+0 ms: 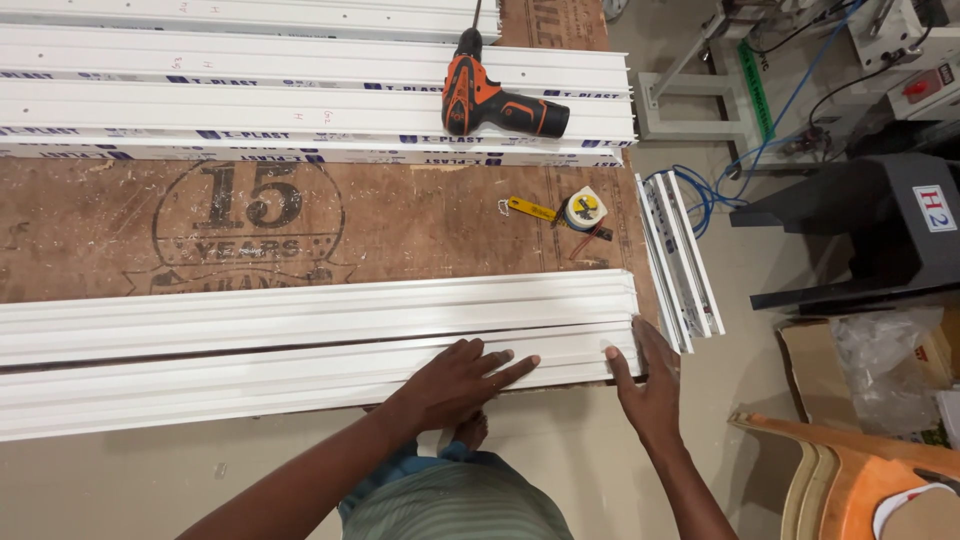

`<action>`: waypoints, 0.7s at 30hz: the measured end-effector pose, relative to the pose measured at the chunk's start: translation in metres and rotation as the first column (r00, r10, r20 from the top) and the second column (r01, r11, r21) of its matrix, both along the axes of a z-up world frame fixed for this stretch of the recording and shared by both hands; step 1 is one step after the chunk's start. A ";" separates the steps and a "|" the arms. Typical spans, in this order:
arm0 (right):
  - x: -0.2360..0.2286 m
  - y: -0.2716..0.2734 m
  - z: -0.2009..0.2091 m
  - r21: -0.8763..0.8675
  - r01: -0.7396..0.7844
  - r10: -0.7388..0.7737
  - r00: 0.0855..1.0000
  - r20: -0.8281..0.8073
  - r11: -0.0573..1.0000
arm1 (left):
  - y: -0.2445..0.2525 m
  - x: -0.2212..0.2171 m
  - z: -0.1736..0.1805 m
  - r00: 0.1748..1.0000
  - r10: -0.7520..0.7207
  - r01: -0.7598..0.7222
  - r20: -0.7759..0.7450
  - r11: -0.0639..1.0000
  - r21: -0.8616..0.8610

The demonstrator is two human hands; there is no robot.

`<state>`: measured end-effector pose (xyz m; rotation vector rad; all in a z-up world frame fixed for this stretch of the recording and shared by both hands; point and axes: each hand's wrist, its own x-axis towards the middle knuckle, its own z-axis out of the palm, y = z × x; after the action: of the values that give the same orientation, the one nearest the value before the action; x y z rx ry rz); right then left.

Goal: Drill holes into white plastic profiles using a power drill.

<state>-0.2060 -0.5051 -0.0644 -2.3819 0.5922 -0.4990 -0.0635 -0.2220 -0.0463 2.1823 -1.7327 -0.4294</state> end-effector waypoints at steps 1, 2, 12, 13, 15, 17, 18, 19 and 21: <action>0.000 -0.002 -0.001 0.018 -0.011 0.011 1.000 -0.020 1.000 | -0.002 0.001 0.003 1.000 0.000 0.000 -0.015 1.000 0.013; 0.001 -0.004 -0.002 0.038 -0.022 0.024 0.999 -0.039 0.999 | -0.003 0.003 0.005 1.000 0.001 0.000 -0.030 1.000 0.026; 0.002 -0.007 0.005 0.040 -0.068 0.069 0.997 -0.045 0.997 | 0.000 0.010 -0.011 0.999 -0.053 0.053 0.013 0.997 -0.064; 0.002 -0.007 0.005 0.040 -0.060 0.062 0.997 -0.053 0.997 | 0.000 0.011 -0.011 0.998 -0.056 0.056 0.015 0.996 -0.068; 0.002 -0.008 0.006 0.037 -0.059 0.061 0.996 -0.060 0.998 | 0.000 0.011 -0.011 0.998 -0.053 0.054 0.016 0.996 -0.075; 0.004 -0.009 0.008 0.040 -0.060 0.063 0.995 -0.075 0.997 | 0.001 0.012 -0.008 0.999 -0.047 0.048 0.011 0.998 -0.044; 0.004 -0.010 0.008 0.038 -0.064 0.067 0.995 -0.078 0.997 | 0.002 0.010 -0.007 0.999 -0.044 0.044 0.008 0.998 -0.047; 0.003 -0.011 0.009 0.035 -0.071 0.073 0.994 -0.081 0.997 | 0.002 0.009 -0.005 1.000 -0.025 0.024 -0.010 0.999 -0.044; 0.003 -0.011 0.009 0.031 -0.085 0.088 0.992 -0.088 0.996 | 0.004 0.007 0.003 0.999 0.002 -0.003 -0.032 0.999 -0.042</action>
<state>-0.2032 -0.5162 -0.0554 -2.4019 0.5293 -0.3455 -0.0564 -0.2178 -0.0437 2.1367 -1.7065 -0.4217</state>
